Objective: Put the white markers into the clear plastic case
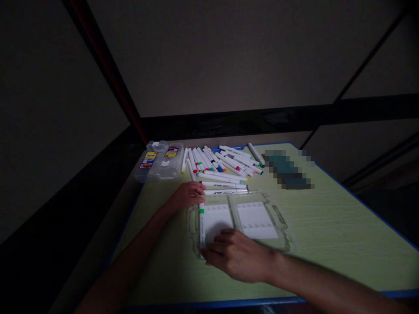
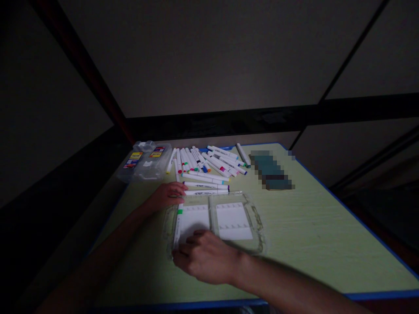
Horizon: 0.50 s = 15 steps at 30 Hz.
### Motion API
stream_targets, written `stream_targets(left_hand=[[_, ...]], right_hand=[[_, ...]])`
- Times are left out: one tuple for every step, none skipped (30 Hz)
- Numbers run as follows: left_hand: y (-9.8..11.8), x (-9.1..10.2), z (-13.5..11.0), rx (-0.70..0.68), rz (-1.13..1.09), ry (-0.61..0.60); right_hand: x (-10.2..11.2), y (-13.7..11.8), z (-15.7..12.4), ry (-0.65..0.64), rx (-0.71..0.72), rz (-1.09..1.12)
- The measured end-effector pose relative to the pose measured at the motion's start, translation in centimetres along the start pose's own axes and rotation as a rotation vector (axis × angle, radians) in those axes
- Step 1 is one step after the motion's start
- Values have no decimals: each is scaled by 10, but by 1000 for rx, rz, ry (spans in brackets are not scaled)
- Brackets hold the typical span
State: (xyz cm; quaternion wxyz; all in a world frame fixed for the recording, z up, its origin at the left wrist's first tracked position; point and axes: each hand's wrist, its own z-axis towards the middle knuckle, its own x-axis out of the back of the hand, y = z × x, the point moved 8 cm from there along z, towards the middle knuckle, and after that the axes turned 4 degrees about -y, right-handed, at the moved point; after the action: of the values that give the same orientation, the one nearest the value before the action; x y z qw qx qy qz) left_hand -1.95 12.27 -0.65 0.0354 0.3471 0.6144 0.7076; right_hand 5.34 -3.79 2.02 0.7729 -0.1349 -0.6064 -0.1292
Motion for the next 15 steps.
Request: stream_targets(left_hand=[[1,0,0,0,12,-4],[1,-1,-1,1,28,-9],[2,-1,-1,0,47,-14],[2,-2,-1,-4,66,-18],[3,-2,-1,-16,84,-20],[4,-2,-1,-35,101,-18],[5,-2,-1,-63,116,-13],[6,-2,-2,-96,128,-5],[8,-2,-2,-130,140,3],[9,-2,-2,-160,153,10],[10,-3,-2,-184,165,18],[11,-3,-3,-200,175,23],[12,-3,-3,-209,183,28],[12,-3,-3,-214,190,31],[12,-3,-3,-217,196,34]], right_hand=[[0,0,0,3,-3,-4],[-1,0,0,5,-6,-8],[-1,1,0,8,-9,-12],[-1,1,0,10,-11,-14],[-1,1,-1,10,-13,-16],[-1,1,-1,12,-13,-17],[0,1,-1,12,-13,-16],[0,1,-1,11,-14,-15],[0,1,-1,8,-17,-14],[0,2,-1,5,-19,-12],[0,2,-1,4,-25,-11],[0,2,-1,3,-28,-10],[0,3,0,3,-32,-10],[1,3,0,3,-34,-10],[1,3,0,2,-32,-8]])
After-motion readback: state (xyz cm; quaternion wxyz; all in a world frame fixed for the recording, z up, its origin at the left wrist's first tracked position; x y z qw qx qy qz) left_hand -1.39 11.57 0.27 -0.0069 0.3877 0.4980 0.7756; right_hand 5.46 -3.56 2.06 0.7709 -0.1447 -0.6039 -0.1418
